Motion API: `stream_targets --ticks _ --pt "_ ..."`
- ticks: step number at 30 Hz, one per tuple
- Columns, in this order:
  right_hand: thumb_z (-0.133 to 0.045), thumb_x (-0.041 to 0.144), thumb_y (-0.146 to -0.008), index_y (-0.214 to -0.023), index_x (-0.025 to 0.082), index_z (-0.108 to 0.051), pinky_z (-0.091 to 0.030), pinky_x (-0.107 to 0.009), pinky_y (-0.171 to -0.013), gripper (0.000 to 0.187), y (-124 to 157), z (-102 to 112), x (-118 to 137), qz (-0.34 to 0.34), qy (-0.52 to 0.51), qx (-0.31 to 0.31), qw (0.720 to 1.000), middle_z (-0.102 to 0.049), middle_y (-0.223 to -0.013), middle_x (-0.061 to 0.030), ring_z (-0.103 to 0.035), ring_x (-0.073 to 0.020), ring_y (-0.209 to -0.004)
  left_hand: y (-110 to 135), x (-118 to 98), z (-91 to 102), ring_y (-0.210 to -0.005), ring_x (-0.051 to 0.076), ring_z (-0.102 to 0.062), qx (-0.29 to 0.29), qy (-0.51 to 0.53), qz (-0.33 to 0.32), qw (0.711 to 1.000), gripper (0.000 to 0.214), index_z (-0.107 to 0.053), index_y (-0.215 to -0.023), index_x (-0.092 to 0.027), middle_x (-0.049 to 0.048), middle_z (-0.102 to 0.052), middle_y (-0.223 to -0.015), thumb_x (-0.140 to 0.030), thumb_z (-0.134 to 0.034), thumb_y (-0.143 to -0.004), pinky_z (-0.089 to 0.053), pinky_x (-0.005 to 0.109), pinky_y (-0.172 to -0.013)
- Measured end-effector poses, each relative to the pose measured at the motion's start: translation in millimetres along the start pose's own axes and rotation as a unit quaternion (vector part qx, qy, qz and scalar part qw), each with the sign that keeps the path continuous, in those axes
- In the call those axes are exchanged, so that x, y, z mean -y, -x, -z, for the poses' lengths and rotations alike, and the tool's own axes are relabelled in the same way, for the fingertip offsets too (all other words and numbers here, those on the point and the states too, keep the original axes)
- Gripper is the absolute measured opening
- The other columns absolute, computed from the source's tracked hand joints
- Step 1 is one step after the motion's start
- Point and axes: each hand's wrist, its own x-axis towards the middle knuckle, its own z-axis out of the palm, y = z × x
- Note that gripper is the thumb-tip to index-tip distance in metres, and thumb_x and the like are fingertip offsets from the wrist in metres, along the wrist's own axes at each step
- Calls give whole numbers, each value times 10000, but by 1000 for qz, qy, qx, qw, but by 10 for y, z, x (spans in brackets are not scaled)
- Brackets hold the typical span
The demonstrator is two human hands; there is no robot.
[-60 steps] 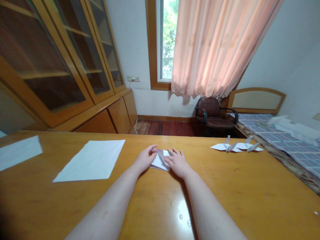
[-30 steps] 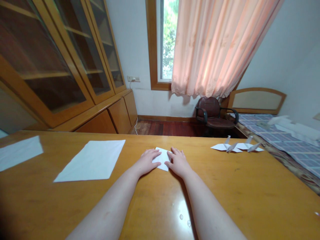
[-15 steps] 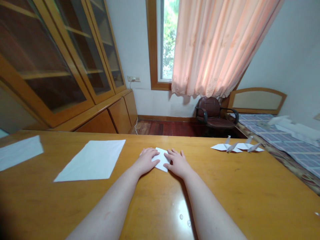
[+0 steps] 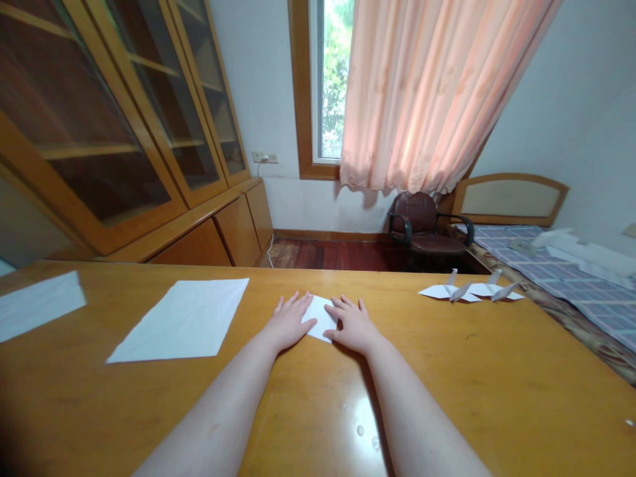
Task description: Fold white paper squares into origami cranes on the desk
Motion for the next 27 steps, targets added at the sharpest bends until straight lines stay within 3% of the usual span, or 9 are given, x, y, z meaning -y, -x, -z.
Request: stream_targets --ticks 4,12,18,21,27 --pt "-684 529 -650 -1373 300 -386 22 -571 -1082 814 6 4 -32 16 3 7 1000 -270 -1496 -80 -168 -300 -1388 -11 4 -11 -1404 281 -125 -9 -11 21 1000 569 -263 -1430 -249 46 -258 -1508 -408 -330 -889 -62 558 -1106" --pt "-666 568 -653 -1388 287 -359 48 -584 -1074 845 1 -4 -40 27 0 13 1000 -245 -1501 -101 -142 -304 -1395 -50 39 -51 -1394 321 -137 -33 -30 63 997 649 -268 -1427 -196 106 -214 -1518 -490 -375 -859 -93 561 -1096" --pt "-542 501 -807 -1357 277 -414 42 -571 -1078 608 -18 -14 -8 1 -18 -4 1000 -296 -1482 -81 -169 -266 -1393 -30 19 10 -1384 238 -209 -33 16 -16 999 537 -353 -1386 -267 28 -317 -1486 -376 -403 -862 -113 496 -1123" --pt "-470 461 -863 -1319 264 -469 4 -583 -1072 496 -46 -41 -27 -26 -19 -37 999 -361 -1452 -83 -224 -266 -1376 -5 9 23 -1379 229 -227 -9 34 -58 998 515 -405 -1352 -300 13 -333 -1479 -437 -418 -856 -102 502 -1124" --pt "-495 377 -854 -1227 264 -555 -55 -579 -1072 395 -95 -100 -105 -55 -9 -82 995 -467 -1383 -71 -324 -257 -1329 14 -8 22 -1392 254 -188 4 28 -52 998 654 -359 -1383 -296 37 -266 -1507 -523 -507 -788 -63 504 -1128"
